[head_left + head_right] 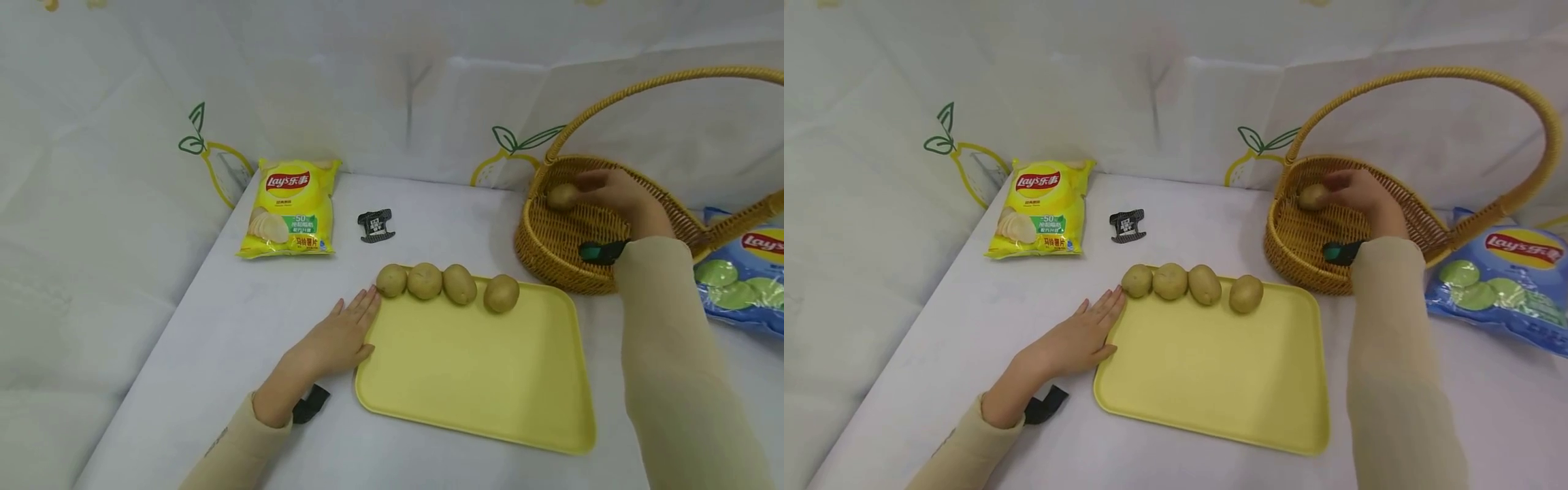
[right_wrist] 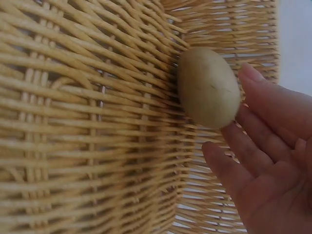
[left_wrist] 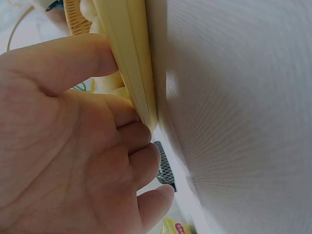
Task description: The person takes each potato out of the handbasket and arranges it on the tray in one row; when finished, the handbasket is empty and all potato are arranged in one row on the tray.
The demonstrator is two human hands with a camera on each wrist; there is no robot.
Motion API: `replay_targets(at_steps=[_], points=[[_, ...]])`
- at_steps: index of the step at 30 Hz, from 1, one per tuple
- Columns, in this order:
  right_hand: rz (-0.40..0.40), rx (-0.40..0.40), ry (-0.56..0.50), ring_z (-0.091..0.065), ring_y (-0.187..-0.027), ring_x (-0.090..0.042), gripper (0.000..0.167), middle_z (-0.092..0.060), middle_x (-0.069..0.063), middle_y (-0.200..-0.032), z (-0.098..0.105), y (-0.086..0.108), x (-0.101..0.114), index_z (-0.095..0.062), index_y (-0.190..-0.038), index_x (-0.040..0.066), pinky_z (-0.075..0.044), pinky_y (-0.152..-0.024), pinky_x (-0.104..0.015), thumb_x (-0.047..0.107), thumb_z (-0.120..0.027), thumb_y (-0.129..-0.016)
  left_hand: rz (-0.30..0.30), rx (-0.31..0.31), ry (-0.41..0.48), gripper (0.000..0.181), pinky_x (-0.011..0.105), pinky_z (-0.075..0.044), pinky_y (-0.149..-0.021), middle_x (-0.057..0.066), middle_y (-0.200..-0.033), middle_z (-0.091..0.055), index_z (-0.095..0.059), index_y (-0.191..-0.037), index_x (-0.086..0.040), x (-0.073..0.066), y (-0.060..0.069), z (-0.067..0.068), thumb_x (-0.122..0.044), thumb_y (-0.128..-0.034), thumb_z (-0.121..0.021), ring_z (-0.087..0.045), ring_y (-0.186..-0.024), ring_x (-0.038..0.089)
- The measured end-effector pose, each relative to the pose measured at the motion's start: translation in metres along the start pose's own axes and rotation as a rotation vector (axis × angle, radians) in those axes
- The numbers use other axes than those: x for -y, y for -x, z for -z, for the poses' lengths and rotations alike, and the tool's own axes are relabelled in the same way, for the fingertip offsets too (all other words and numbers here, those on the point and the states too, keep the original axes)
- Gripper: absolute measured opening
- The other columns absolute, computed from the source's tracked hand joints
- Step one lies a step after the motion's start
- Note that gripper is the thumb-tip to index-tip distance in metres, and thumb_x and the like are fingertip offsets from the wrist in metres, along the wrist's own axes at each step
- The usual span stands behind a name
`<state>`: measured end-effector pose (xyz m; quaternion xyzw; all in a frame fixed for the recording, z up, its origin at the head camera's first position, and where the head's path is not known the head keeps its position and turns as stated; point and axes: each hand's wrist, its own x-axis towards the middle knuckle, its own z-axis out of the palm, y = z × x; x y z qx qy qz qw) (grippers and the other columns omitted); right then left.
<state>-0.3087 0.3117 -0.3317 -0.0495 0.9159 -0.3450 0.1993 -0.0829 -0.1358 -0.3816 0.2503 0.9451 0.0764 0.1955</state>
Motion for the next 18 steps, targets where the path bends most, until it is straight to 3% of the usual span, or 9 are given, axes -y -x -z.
replay_targets(at_steps=[3,13,18], points=[[0.0,0.022,0.01,-0.018,-0.133,-0.051,0.08,-0.022,-0.031,-0.148,-0.002,-0.003,0.001,-0.019,-0.149,-0.001,-0.019,-0.104,-0.064,0.039,-0.059,-0.092,-0.001,0.0,-0.007,0.073,0.05,-0.013,-0.113,0.017,-0.156,-0.004,-0.013,-0.149,0.003,0.0,0.001,0.0,-0.028,-0.0963,-0.052,-0.005,-0.143,0.028],[0.031,0.1,0.108,-0.025,-0.131,-0.048,0.075,-0.029,-0.029,-0.145,-0.008,-0.008,0.012,-0.036,-0.142,-0.003,-0.023,-0.102,-0.064,0.036,-0.067,-0.087,-0.002,-0.01,0.002,0.073,0.05,-0.013,-0.113,0.018,-0.156,-0.003,-0.012,-0.149,0.004,-0.001,0.003,0.003,-0.027,-0.0965,-0.052,-0.005,-0.143,0.028],[0.03,0.092,0.12,-0.026,-0.131,-0.048,0.075,-0.03,-0.029,-0.145,-0.01,-0.007,0.009,-0.038,-0.142,-0.001,-0.023,-0.102,-0.063,0.038,-0.068,-0.086,-0.007,0.0,0.011,0.073,0.051,-0.013,-0.113,0.018,-0.156,-0.004,-0.012,-0.149,0.005,-0.002,0.003,0.003,-0.027,-0.0965,-0.052,-0.005,-0.143,0.029]])
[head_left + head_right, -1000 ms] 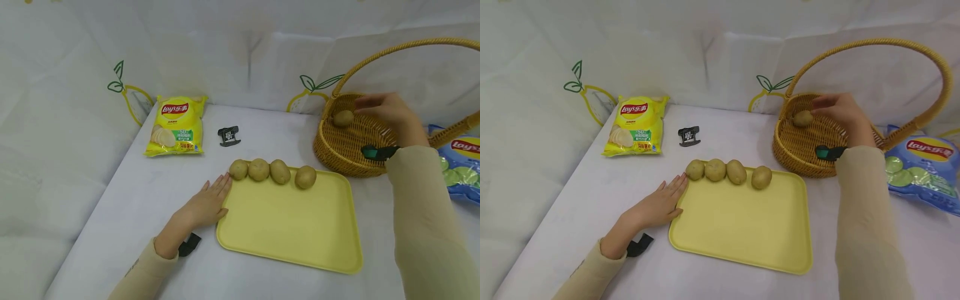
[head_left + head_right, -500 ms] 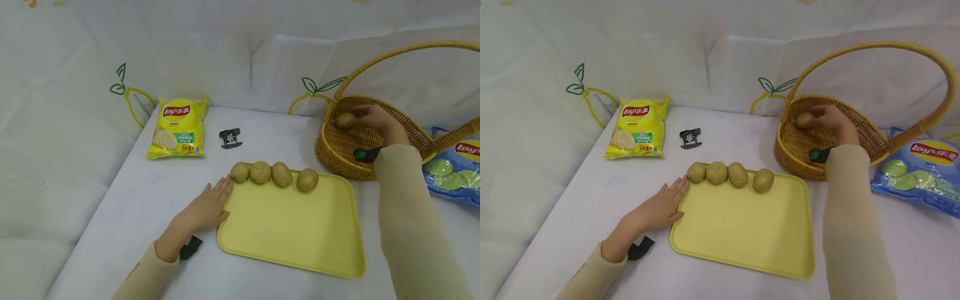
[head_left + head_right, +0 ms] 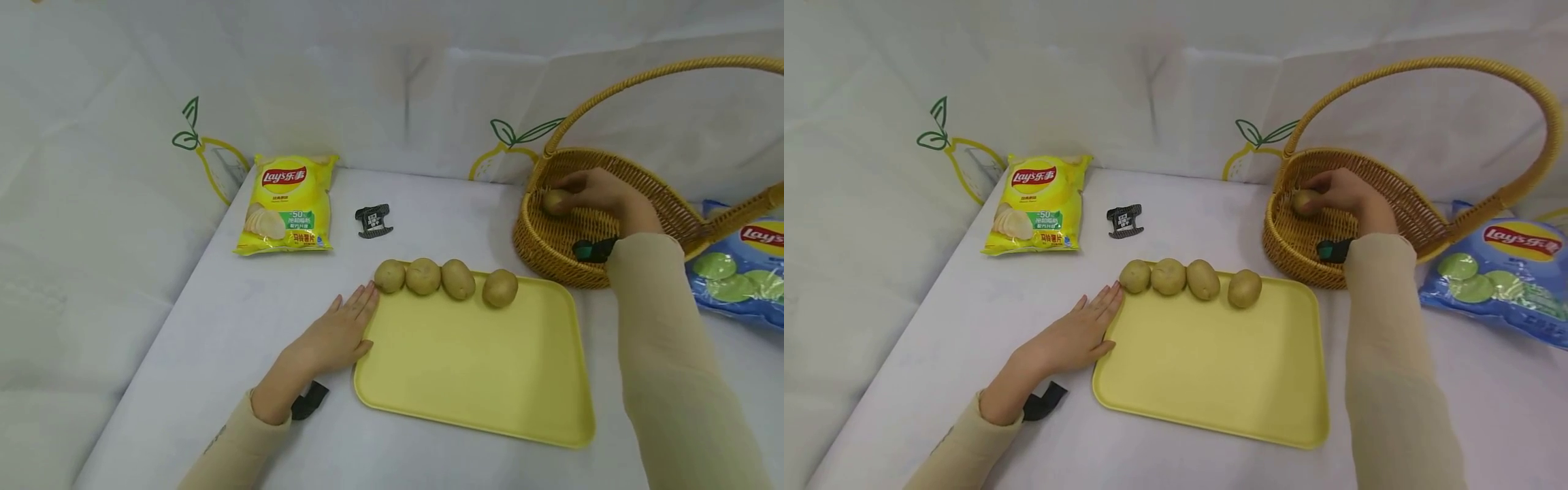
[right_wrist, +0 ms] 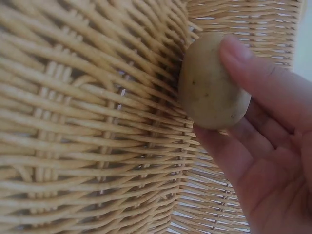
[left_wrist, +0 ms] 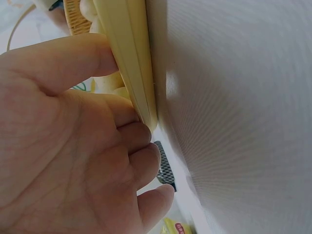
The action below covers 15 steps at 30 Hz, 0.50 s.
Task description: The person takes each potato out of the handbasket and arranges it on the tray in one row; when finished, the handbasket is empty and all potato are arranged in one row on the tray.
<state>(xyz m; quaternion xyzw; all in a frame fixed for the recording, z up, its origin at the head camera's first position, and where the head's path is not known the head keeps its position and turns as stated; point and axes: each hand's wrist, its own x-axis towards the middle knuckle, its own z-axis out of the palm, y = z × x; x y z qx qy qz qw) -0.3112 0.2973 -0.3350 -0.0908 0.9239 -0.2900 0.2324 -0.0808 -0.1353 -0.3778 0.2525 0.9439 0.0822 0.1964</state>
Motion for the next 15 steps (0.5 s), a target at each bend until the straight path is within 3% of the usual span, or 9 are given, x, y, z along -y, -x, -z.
replay_targets(at_steps=[7,11,15], points=[[-0.011,-0.112,-0.024,-0.027,-0.132,-0.045,0.077,-0.034,-0.025,-0.145,0.007,0.013,0.005,-0.044,-0.14,0.001,-0.024,-0.103,-0.062,0.041,-0.074,-0.08,-0.008,0.0,0.004,0.072,0.052,-0.013,-0.112,0.02,-0.156,-0.004,-0.013,-0.148,0.006,0.001,0.0,0.0,-0.026,-0.0966,-0.052,-0.005,-0.143,0.03],[0.002,-0.171,-0.034,-0.025,-0.134,-0.042,0.075,-0.033,-0.022,-0.147,0.012,0.033,0.015,-0.045,-0.14,0.007,-0.023,-0.104,-0.061,0.04,-0.074,-0.08,0.001,0.008,-0.007,0.073,0.051,-0.012,-0.113,0.019,-0.156,-0.003,-0.011,-0.149,0.005,0.001,-0.001,-0.001,-0.027,-0.0967,-0.052,-0.004,-0.143,0.029],[0.035,-0.221,-0.11,-0.022,-0.138,-0.03,0.066,-0.033,-0.012,-0.149,0.012,0.059,0.023,-0.047,-0.141,0.017,-0.02,-0.107,-0.057,0.037,-0.072,-0.083,0.005,0.013,-0.004,0.074,0.05,-0.011,-0.113,0.018,-0.156,-0.002,-0.01,-0.149,0.004,0.0,0.0,-0.001,-0.027,-0.0968,-0.052,-0.004,-0.143,0.029]])
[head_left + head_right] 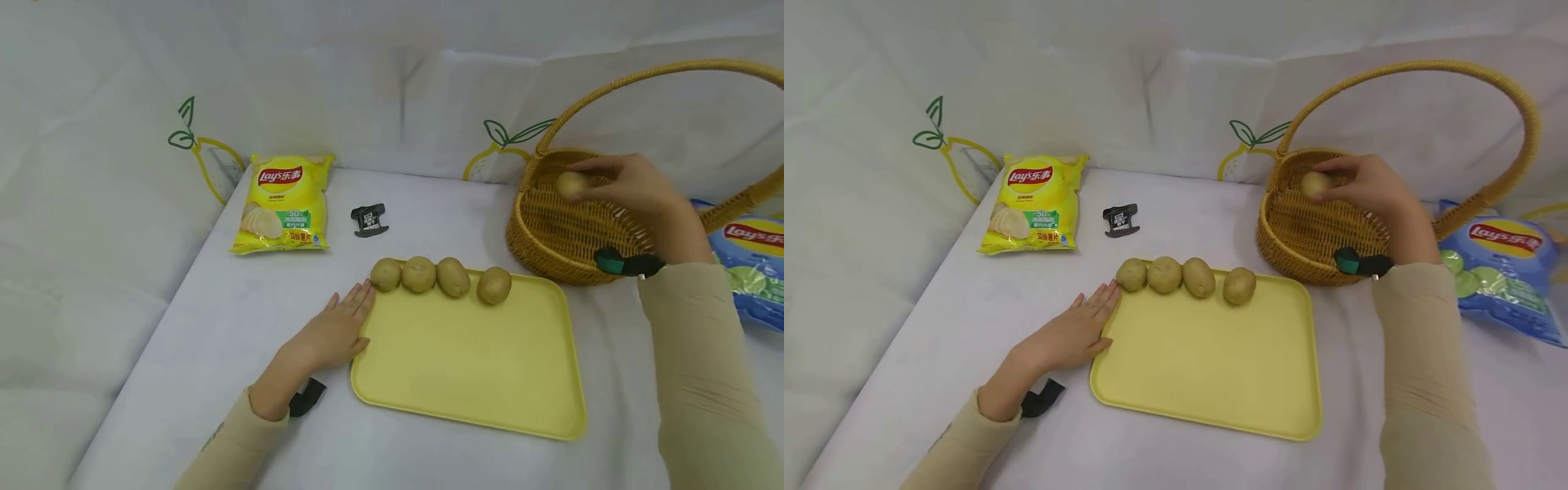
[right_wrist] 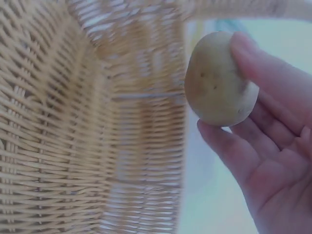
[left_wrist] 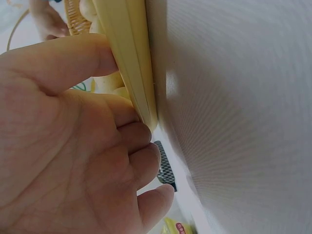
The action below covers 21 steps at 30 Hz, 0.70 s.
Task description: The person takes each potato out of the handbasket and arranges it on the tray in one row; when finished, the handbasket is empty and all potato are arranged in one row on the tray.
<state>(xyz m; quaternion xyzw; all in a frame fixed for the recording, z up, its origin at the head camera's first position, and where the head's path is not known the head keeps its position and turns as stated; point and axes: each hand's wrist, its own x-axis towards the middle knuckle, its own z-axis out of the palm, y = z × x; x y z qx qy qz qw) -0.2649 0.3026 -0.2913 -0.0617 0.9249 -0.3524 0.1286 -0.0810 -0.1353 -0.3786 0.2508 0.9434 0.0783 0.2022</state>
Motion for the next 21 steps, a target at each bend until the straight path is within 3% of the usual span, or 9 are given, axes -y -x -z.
replay_targets(at_steps=[2,4,8,10,15,21], points=[[0.04,-0.03,-0.021,-0.026,-0.137,-0.019,0.061,-0.037,-0.004,-0.148,-0.001,0.012,0.003,-0.05,-0.139,0.02,-0.022,-0.11,-0.048,0.033,-0.072,-0.084,-0.004,-0.004,-0.002,0.074,0.051,-0.012,-0.113,0.019,-0.156,-0.002,-0.01,-0.149,0.005,0.001,0.0,-0.001,-0.026,-0.0968,-0.052,-0.004,-0.143,0.029],[0.095,-0.061,-0.03,-0.036,-0.129,-0.009,0.057,-0.044,0.002,-0.142,-0.003,0.024,0.006,-0.054,-0.136,0.021,-0.03,-0.106,-0.03,0.028,-0.073,-0.083,-0.002,0.0,-0.011,0.074,0.05,-0.011,-0.113,0.018,-0.156,-0.001,-0.009,-0.149,0.004,0.001,0.001,-0.001,-0.027,-0.0971,-0.051,-0.003,-0.143,0.029],[0.253,-0.11,-0.11,-0.055,-0.104,0.006,0.05,-0.055,0.012,-0.124,-0.013,0.045,0.011,-0.06,-0.13,0.012,-0.043,-0.081,-0.008,0.008,-0.074,-0.082,-0.01,-0.002,-0.007,0.073,0.051,-0.012,-0.113,0.019,-0.156,-0.002,-0.01,-0.149,0.005,0.002,0.0,-0.002,-0.026,-0.097,-0.051,-0.004,-0.143,0.03],[0.338,-0.134,-0.155,-0.059,-0.095,0.004,0.05,-0.059,0.013,-0.118,-0.021,0.056,0.014,-0.061,-0.126,0.007,-0.047,-0.073,-0.008,-0.003,-0.073,-0.079,-0.008,0.006,-0.006,0.074,0.051,-0.011,-0.113,0.019,-0.156,-0.001,-0.009,-0.149,0.005,0.002,-0.001,-0.002,-0.027,-0.0971,-0.051,-0.003,-0.143,0.03],[0.483,-0.178,-0.183,-0.057,-0.103,-0.004,0.055,-0.062,0.003,-0.118,-0.05,0.083,0.017,-0.062,-0.123,0.002,-0.048,-0.078,-0.01,-0.018,-0.071,-0.072,-0.005,0.01,-0.021,0.074,0.051,-0.011,-0.113,0.018,-0.156,0.0,-0.008,-0.149,0.004,0.002,0.0,-0.002,-0.028,-0.0974,-0.05,-0.002,-0.143,0.029],[0.596,-0.101,-0.245,-0.055,-0.11,-0.006,0.06,-0.059,0.0,-0.124,-0.086,0.107,0.007,-0.058,-0.122,-0.009,-0.05,-0.079,-0.014,-0.027,-0.069,-0.065,-0.014,0.004,-0.023,0.073,0.051,-0.011,-0.113,0.019,-0.156,-0.001,-0.009,-0.149,0.005,0.003,0.0,-0.002,-0.027,-0.0973,-0.05,-0.003,-0.143,0.03]])
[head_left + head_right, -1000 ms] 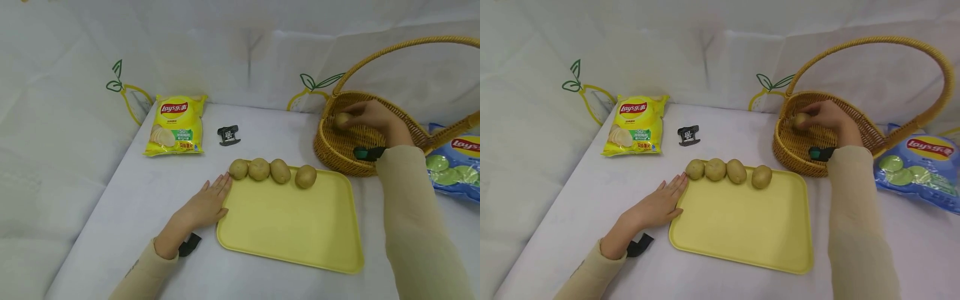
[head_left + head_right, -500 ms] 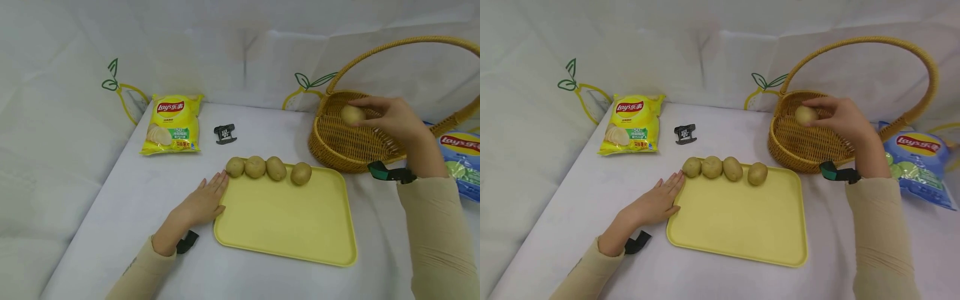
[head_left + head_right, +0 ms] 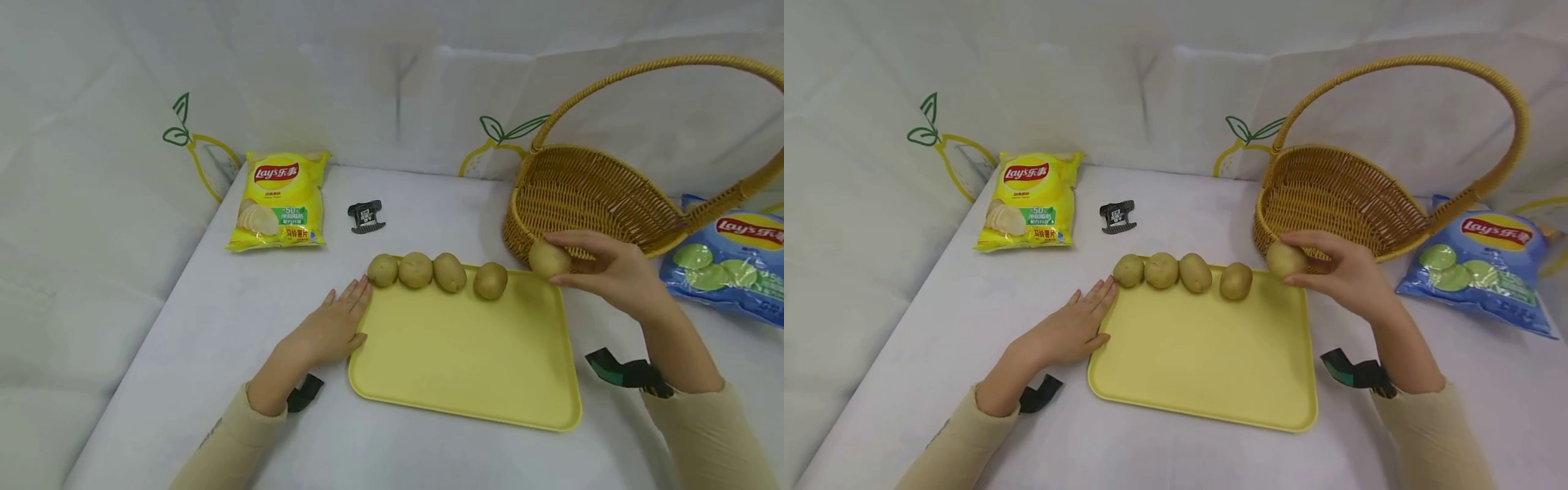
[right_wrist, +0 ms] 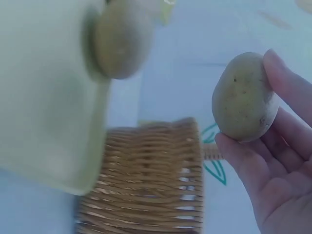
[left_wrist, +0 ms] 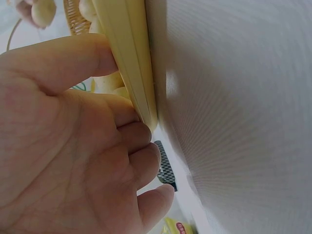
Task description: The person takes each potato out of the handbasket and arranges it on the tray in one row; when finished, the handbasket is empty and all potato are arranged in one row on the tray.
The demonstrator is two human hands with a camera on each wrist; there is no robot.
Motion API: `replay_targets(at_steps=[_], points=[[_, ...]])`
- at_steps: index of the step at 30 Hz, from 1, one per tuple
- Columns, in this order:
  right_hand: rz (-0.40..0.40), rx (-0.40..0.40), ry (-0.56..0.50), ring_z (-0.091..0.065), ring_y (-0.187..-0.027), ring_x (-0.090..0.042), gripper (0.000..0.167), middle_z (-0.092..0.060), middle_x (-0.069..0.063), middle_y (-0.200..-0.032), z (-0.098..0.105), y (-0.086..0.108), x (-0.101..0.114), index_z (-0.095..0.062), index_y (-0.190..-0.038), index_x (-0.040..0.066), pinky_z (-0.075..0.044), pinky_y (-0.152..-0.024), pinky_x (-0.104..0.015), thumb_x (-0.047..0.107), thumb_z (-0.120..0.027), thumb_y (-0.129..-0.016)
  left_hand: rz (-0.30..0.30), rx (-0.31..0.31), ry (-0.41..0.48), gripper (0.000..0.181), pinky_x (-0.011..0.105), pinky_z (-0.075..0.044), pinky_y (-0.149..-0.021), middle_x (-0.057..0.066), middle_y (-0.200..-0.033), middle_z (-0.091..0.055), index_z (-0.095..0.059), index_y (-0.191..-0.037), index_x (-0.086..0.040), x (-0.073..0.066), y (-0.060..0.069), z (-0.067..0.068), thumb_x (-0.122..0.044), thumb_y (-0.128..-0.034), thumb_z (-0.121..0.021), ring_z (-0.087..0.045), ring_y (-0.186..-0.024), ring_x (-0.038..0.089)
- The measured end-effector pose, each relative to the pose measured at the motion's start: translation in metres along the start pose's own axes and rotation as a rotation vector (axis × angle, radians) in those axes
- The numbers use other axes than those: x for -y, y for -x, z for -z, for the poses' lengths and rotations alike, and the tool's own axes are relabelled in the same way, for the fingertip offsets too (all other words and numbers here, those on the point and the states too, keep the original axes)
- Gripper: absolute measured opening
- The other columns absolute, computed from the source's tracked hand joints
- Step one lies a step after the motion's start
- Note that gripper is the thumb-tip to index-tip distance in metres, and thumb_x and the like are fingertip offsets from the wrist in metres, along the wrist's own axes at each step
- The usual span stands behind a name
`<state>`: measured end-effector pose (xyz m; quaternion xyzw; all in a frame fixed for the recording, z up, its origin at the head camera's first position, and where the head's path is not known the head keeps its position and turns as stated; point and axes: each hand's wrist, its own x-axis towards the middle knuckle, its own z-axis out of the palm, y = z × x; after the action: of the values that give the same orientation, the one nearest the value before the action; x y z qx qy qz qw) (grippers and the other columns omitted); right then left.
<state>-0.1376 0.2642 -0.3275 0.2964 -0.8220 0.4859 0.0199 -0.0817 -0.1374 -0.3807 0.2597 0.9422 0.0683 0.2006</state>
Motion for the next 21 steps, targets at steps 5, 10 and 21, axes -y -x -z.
replay_targets(at_steps=[5,10,21], points=[[-0.088,0.054,0.118,-0.054,-0.105,0.003,0.053,-0.06,-0.004,-0.122,-0.017,0.008,-0.01,-0.061,-0.121,-0.003,-0.048,-0.077,-0.011,-0.01,-0.076,-0.071,0.0,0.003,0.009,0.073,0.052,-0.012,-0.112,0.019,-0.156,-0.001,-0.01,-0.149,0.005,0.0,0.0,0.001,-0.026,-0.0971,-0.051,-0.003,-0.143,0.03],[-0.22,0.155,0.304,-0.056,-0.103,-0.008,0.049,-0.062,-0.014,-0.116,-0.03,0.004,-0.02,-0.065,-0.118,0.003,-0.049,-0.079,-0.02,0.011,-0.082,-0.072,-0.002,-0.001,0.023,0.073,0.052,-0.012,-0.112,0.02,-0.156,-0.002,-0.011,-0.148,0.006,0.0,0.001,0.001,-0.026,-0.0967,-0.052,-0.004,-0.143,0.031],[-0.163,0.196,0.309,-0.056,-0.108,-0.03,0.052,-0.062,-0.015,-0.115,-0.05,-0.009,-0.026,-0.062,-0.119,0.0,-0.046,-0.089,-0.039,0.012,-0.081,-0.072,0.007,-0.013,0.042,0.075,0.053,-0.011,-0.112,0.02,-0.155,-0.002,-0.01,-0.148,0.006,0.006,0.005,-0.002,-0.026,-0.0962,-0.053,-0.004,-0.143,0.031]])
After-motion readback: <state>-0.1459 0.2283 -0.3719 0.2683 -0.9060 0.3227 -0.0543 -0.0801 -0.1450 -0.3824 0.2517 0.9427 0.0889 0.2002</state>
